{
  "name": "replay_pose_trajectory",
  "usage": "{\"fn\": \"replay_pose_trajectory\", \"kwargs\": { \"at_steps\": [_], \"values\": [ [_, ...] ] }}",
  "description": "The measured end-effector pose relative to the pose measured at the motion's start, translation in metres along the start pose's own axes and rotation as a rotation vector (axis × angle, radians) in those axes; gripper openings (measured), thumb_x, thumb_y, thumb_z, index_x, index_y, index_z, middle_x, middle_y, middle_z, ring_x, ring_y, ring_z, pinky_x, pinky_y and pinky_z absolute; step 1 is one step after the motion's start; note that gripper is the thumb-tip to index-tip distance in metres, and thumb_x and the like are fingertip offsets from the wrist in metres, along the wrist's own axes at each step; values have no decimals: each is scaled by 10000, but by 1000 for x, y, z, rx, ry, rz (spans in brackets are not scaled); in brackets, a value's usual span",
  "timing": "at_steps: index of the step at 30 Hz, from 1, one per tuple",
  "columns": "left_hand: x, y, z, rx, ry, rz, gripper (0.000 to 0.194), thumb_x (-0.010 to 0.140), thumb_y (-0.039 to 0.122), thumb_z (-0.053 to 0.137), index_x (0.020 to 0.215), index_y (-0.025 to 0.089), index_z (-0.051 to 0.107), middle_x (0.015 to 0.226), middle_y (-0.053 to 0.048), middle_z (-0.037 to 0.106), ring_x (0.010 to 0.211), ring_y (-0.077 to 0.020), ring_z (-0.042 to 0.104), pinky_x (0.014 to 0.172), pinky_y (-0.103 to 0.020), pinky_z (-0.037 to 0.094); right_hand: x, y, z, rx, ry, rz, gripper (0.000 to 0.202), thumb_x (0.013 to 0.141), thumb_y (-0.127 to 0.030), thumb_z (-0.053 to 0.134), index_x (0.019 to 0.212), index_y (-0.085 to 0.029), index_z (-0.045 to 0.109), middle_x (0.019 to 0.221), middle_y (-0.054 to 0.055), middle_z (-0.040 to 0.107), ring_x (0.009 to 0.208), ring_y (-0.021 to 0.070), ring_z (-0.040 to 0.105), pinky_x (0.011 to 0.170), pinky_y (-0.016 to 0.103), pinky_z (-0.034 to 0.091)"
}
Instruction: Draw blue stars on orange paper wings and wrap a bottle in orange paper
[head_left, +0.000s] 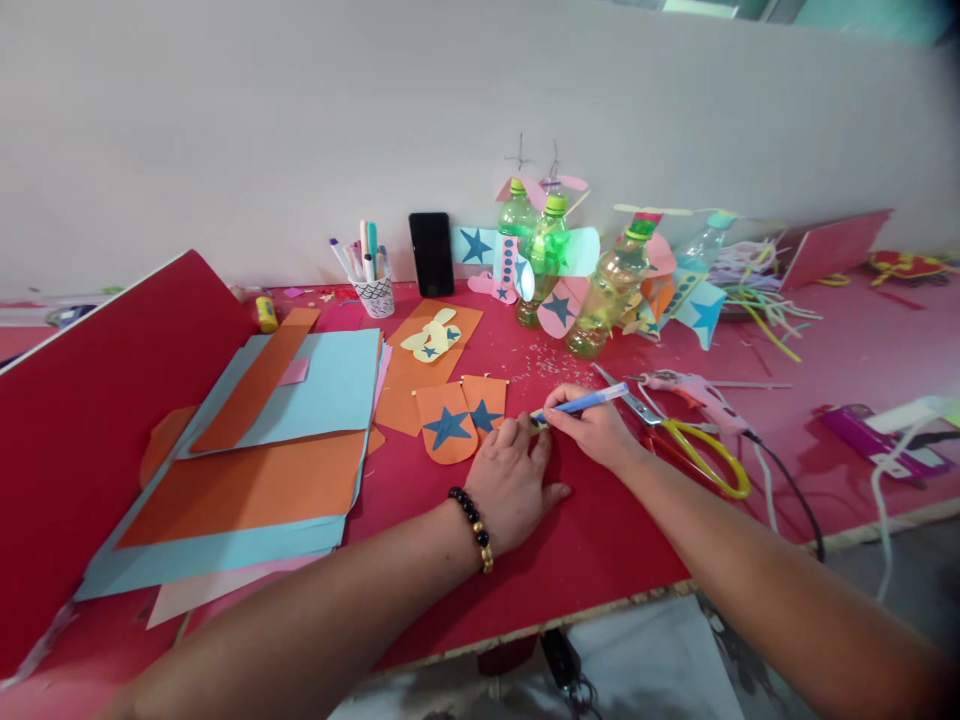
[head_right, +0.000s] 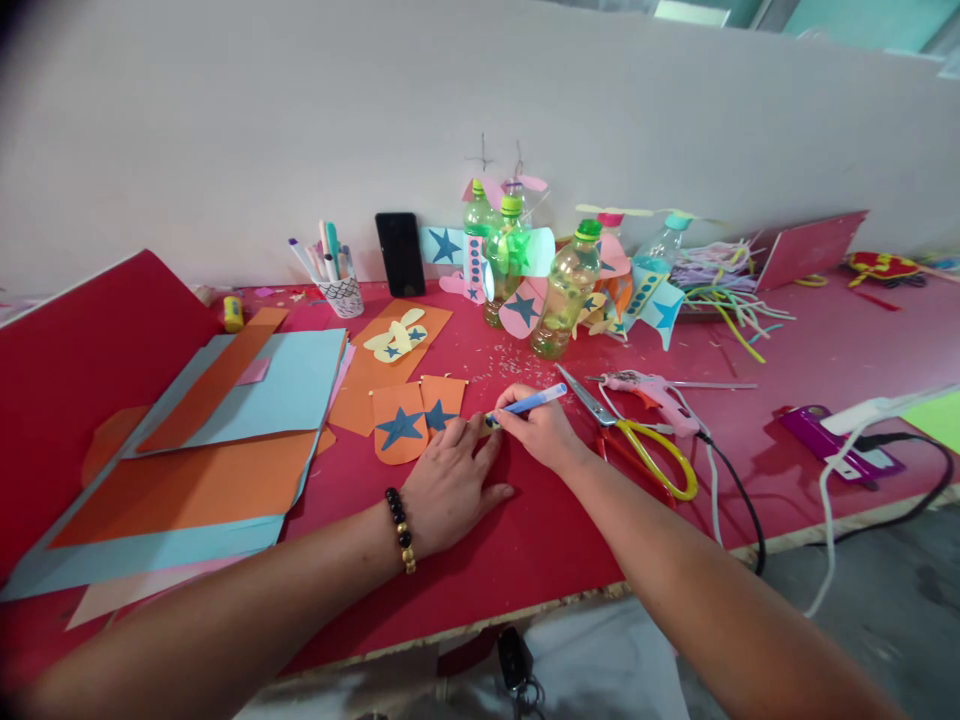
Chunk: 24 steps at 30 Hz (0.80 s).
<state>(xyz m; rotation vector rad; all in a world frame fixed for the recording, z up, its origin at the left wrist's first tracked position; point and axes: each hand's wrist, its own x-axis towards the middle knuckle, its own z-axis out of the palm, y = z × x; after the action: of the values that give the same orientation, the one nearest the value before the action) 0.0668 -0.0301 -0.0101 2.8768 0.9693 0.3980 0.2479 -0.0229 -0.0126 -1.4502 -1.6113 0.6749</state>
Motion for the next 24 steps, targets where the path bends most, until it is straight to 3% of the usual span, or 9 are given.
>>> {"fn": "replay_pose_trajectory", "kwargs": {
  "at_steps": [7,24],
  "values": [
    [0,1,-1,22,-4,-9,629,853,602,521,1271,132,518,1365,-164,430,1164,-306,394,969,-429,381,-1,-1,-1,23,-3,19,133,777,-284,586,677,-202,555,616,-23,516,601,133,471,571,263,378],
    [1,1,-4,28,-28,-4,629,853,599,522,1260,120,528,1370,-167,428,1154,-308,398,960,-420,387,1,2,1,-12,50,6,87,791,-268,567,730,-205,558,659,-17,548,627,141,505,608,266,403]
  ]
}}
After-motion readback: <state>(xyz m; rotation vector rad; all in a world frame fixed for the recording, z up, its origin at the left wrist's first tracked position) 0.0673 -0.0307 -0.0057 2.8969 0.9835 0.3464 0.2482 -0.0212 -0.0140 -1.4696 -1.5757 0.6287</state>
